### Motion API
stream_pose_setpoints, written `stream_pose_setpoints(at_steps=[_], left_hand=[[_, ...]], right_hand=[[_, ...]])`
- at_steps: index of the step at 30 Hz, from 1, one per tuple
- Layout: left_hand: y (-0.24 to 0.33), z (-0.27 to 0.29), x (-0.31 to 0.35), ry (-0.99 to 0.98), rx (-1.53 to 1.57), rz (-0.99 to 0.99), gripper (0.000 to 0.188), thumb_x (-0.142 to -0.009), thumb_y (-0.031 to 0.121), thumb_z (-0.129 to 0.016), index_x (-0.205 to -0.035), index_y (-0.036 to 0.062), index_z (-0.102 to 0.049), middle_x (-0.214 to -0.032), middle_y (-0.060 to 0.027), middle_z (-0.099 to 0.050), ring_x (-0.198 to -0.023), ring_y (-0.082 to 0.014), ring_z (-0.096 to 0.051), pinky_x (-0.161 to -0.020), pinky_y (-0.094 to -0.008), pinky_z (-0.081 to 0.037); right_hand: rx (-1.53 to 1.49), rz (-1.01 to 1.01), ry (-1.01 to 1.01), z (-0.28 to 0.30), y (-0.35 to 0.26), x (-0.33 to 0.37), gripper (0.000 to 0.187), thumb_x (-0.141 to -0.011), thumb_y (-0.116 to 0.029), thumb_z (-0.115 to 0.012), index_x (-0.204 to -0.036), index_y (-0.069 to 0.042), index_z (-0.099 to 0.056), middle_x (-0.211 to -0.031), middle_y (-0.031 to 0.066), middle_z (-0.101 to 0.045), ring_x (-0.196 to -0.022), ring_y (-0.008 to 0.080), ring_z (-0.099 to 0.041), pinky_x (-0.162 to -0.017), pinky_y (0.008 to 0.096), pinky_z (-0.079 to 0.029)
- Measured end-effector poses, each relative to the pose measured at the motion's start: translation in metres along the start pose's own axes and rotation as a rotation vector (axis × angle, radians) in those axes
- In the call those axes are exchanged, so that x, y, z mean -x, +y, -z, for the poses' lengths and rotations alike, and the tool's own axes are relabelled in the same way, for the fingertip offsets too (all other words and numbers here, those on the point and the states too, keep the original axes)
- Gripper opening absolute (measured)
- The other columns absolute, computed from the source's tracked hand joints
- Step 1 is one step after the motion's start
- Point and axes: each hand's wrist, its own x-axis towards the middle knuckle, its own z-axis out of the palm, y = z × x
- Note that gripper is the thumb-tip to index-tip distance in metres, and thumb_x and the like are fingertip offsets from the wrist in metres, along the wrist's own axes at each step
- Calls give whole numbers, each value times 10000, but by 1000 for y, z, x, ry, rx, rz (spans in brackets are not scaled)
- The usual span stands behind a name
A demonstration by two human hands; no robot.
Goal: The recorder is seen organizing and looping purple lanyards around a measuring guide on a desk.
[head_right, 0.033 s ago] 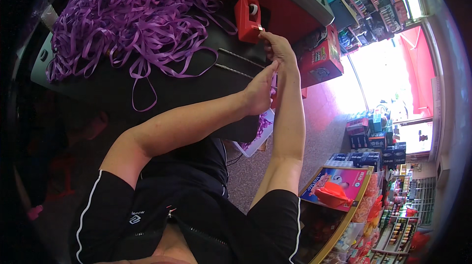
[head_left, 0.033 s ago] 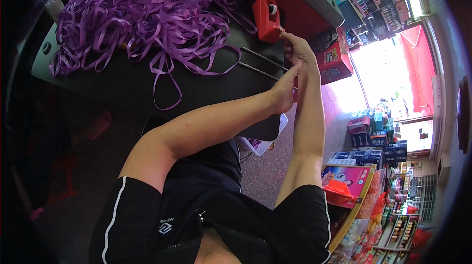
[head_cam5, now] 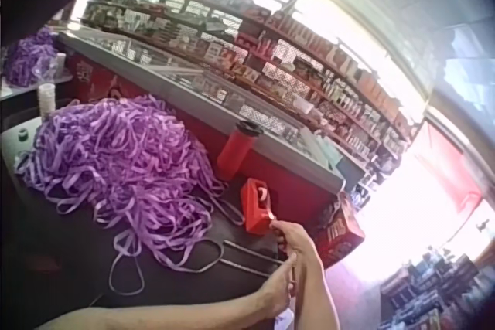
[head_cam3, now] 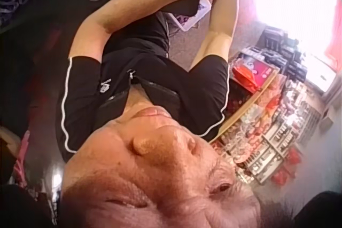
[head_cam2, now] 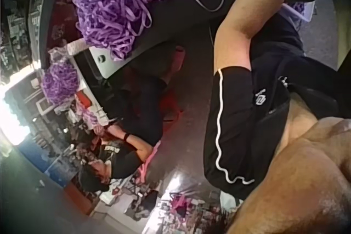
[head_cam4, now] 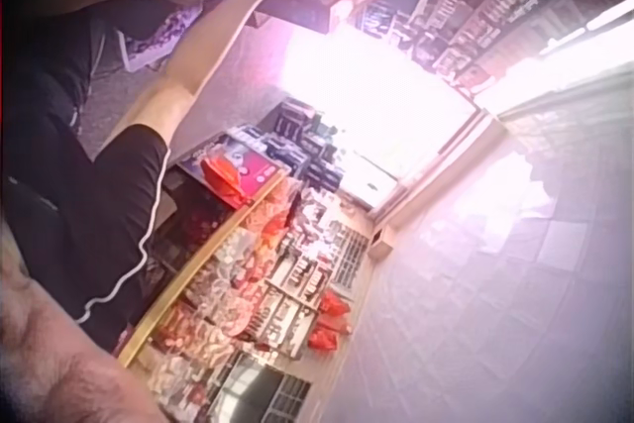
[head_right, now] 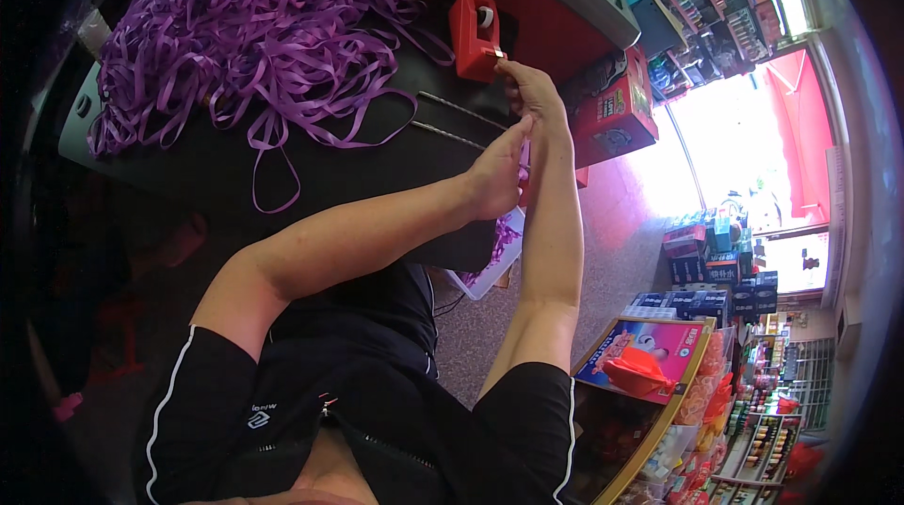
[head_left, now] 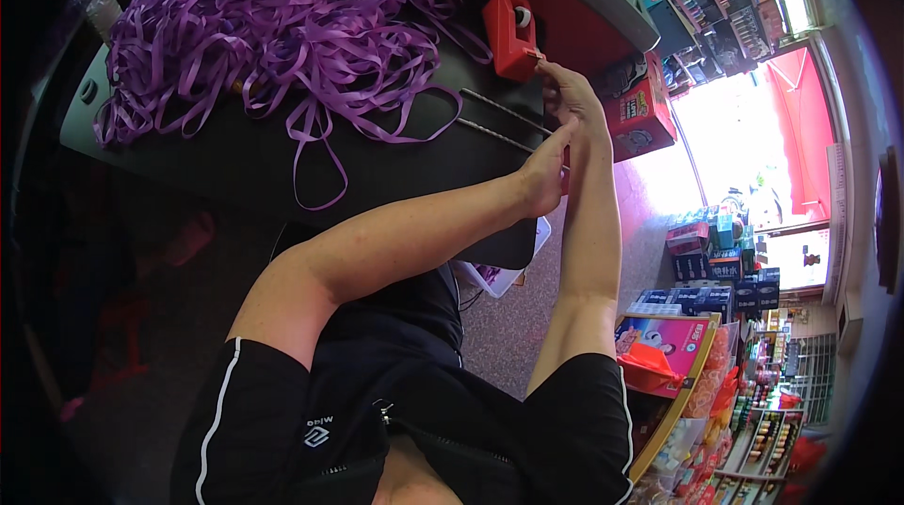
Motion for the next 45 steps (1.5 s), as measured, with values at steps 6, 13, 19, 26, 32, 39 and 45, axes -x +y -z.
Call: stream_pose_setpoints(at_steps=[6,13,19,26,32,39,45], left_hand=[[3,-14,11,68,-29,22,439,-956,557,-350,-1223,227,-460,-1063,4,-578,-954,-210,-562,-820,-360,-450],[8,-26,19,16,71,-26,439,-975,517,-332,-1237,192,-469,-1091,0,-574,-1022,-180,-549,-895,-377,-437],[8,-22,15,-41,159,-31,438,-991,482,-318,-1205,144,-495,-1090,-23,-586,-1028,-175,-566,-945,-371,-431],[9,-20,14,-61,174,-30,424,-988,479,-337,-1201,150,-500,-1070,-21,-591,-1008,-167,-573,-929,-371,-442],[20,-40,31,109,142,-26,412,-933,535,-421,-1156,198,-500,-1203,-40,-525,-1131,-215,-495,-1021,-442,-315],[6,-26,18,341,14,-16,445,-845,544,-542,-1102,185,-490,-1089,-81,-500,-946,-204,-449,-958,-420,-244],[6,-23,20,213,-138,81,487,-831,428,-611,-1204,142,-480,-1286,-167,-409,-1194,-251,-365,-1060,-385,-189]], right_hand=[[5,9,52,3,9,-3,167,-800,-307,-679,-784,-141,-667,-562,-90,-412,-455,44,-292,-425,229,-186],[38,12,116,-7,3,-5,137,-752,-276,-663,-746,-139,-660,-594,-81,-450,-472,45,-300,-440,236,-192],[-35,5,141,-12,0,-3,127,-720,-255,-654,-704,-129,-650,-612,-64,-494,-477,59,-303,-458,246,-202],[175,74,190,-7,5,-20,150,-695,-260,-656,-672,-112,-649,-620,-47,-482,-496,85,-323,-465,272,-241],[-110,41,6,8,0,27,125,-802,-217,-661,-789,-93,-654,-644,-45,-494,-521,62,-389,-471,232,-292],[-726,54,-265,61,46,118,141,-873,-225,-638,-873,-86,-614,-731,-29,-533,-561,64,-441,-510,228,-362],[-670,89,139,49,68,147,124,-886,-182,-638,-892,-60,-657,-680,-46,-563,-535,47,-462,-490,210,-389]])
